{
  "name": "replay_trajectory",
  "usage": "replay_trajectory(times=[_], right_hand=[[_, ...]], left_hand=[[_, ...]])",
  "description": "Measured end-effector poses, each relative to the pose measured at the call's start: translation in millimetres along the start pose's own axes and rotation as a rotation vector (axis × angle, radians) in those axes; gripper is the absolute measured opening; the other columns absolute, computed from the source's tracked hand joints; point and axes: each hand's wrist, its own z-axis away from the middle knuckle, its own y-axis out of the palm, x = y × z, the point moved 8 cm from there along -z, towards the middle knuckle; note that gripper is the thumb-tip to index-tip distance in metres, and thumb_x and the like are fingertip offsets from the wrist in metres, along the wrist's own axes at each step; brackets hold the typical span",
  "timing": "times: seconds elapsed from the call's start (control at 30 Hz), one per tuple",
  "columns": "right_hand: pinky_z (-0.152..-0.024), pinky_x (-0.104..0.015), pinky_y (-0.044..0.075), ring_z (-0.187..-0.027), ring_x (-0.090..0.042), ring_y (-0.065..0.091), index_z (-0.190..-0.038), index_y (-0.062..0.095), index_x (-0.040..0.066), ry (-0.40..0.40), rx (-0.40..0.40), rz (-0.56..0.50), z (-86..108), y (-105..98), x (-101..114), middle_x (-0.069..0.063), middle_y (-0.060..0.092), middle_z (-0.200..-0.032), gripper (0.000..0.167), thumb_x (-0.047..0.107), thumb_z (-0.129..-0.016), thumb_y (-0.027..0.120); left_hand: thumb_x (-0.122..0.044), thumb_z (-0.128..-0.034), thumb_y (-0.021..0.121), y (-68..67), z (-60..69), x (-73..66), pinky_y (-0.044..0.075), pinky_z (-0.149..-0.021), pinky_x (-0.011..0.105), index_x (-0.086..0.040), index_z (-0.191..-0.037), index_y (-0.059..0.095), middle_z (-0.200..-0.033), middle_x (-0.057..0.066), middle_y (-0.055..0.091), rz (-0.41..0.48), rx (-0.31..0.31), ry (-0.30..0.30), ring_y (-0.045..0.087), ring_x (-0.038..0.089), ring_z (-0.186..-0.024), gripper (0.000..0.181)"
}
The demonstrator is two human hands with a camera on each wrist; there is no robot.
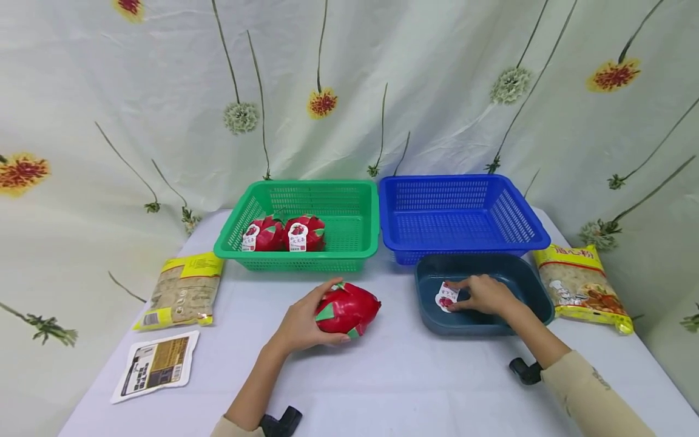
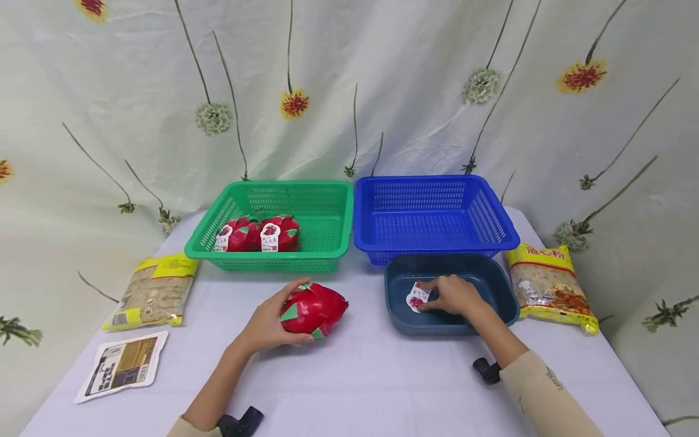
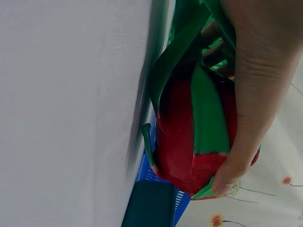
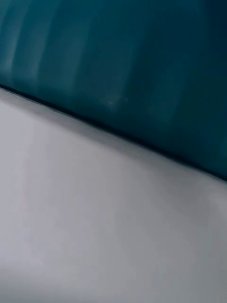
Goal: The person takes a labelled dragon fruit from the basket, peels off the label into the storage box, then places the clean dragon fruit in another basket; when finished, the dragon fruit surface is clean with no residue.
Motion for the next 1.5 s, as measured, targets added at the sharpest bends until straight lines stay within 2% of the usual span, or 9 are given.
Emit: replay_trajectory(times=[0.27,0.47,0.6,0.73,0.9,1.03,1.2,1.37,1.5], right_hand=[[-0.040,-0.020,0.022,-0.043,-0.006,0.022,-0.127,0.056,0.007,-0.120,-0.093,-0.144,11.9,-29.1,11.8,0.009,0.024,-0.051,0.063,0.039,-0.076,0.074],[-0.043,-0.023,0.031,-0.050,-0.012,0.037,-0.122,0.061,0.008,-0.159,-0.411,-0.143,34.1,-106.8,18.8,0.003,0.041,-0.058,0.052,0.032,-0.078,0.074],[-0.063,-0.039,0.045,-0.080,-0.028,0.051,-0.132,0.051,0.009,-0.086,-0.579,-0.132,38.3,-152.9,-4.1,-0.014,0.058,-0.091,0.060,0.029,-0.081,0.072],[-0.091,-0.067,0.028,-0.122,-0.048,0.031,-0.147,0.022,0.010,0.042,-0.505,-0.139,28.8,-162.0,-47.4,-0.028,0.033,-0.136,0.084,0.038,-0.082,0.068],[-0.094,-0.072,0.014,-0.131,-0.053,0.004,-0.146,-0.001,0.000,0.139,-0.265,-0.119,16.7,-136.0,-92.9,-0.033,0.002,-0.146,0.098,0.046,-0.085,0.059],[-0.094,-0.072,0.014,-0.129,-0.056,0.001,-0.142,-0.012,-0.004,0.174,-0.132,-0.187,16.3,-115.9,-109.7,-0.034,-0.008,-0.145,0.098,0.048,-0.090,0.052],[-0.094,-0.072,0.015,-0.129,-0.056,0.004,-0.142,-0.018,0.002,0.201,-0.107,-0.278,18.4,-108.9,-114.5,-0.030,-0.012,-0.147,0.098,0.049,-0.090,0.050],[-0.094,-0.072,0.015,-0.129,-0.056,0.005,-0.142,-0.019,0.004,0.208,-0.111,-0.293,18.1,-109.0,-115.5,-0.029,-0.012,-0.147,0.098,0.049,-0.090,0.050],[-0.093,-0.070,0.021,-0.127,-0.057,0.012,-0.143,-0.017,0.004,0.199,-0.127,-0.328,17.1,-107.3,-112.7,-0.030,-0.006,-0.147,0.097,0.048,-0.090,0.052]], left_hand=[[-0.061,-0.0556,0.078,3.3,-8.7,1.0,0.053,-0.070,0.033,-0.046,-0.140,0.029,-0.122,-0.012,0.049,0.007,0.057,-0.077,0.048,0.013,-0.108,0.099],[-0.057,-0.0575,0.080,4.3,-12.6,-0.8,0.053,-0.071,0.033,-0.046,-0.140,0.027,-0.125,-0.009,0.045,0.058,0.173,-0.114,0.045,0.016,-0.113,0.098],[-0.052,-0.0630,0.079,3.1,-15.6,-4.8,0.053,-0.074,0.031,-0.046,-0.140,0.023,-0.129,-0.008,0.042,0.106,0.275,-0.074,0.041,0.017,-0.117,0.096],[-0.042,-0.0701,0.078,-0.6,-16.7,-6.2,0.051,-0.079,0.033,-0.044,-0.143,0.018,-0.133,-0.003,0.039,0.190,0.416,-0.046,0.039,0.020,-0.121,0.094],[-0.027,-0.0712,0.080,-5.5,-11.8,-2.0,0.047,-0.088,0.037,-0.041,-0.144,0.017,-0.139,-0.003,0.032,0.333,0.565,-0.068,0.033,0.025,-0.125,0.097],[-0.024,-0.0699,0.081,-6.5,-10.8,-1.1,0.047,-0.088,0.037,-0.035,-0.145,0.020,-0.140,-0.001,0.032,0.385,0.580,-0.058,0.032,0.027,-0.126,0.098],[-0.027,-0.0679,0.082,-10.7,-20.4,-14.9,0.048,-0.085,0.035,-0.034,-0.143,0.027,-0.137,-0.002,0.037,0.366,0.550,0.002,0.038,0.024,-0.123,0.093],[-0.025,-0.0703,0.081,-26.4,-58.4,-59.8,0.050,-0.083,0.036,-0.040,-0.141,0.029,-0.138,-0.004,0.037,0.369,0.522,0.085,0.039,0.023,-0.123,0.089],[-0.023,-0.0752,0.078,-43.3,-113.0,-104.4,0.048,-0.086,0.039,-0.045,-0.141,0.025,-0.141,-0.004,0.033,0.406,0.377,0.135,0.040,0.022,-0.124,0.087]])
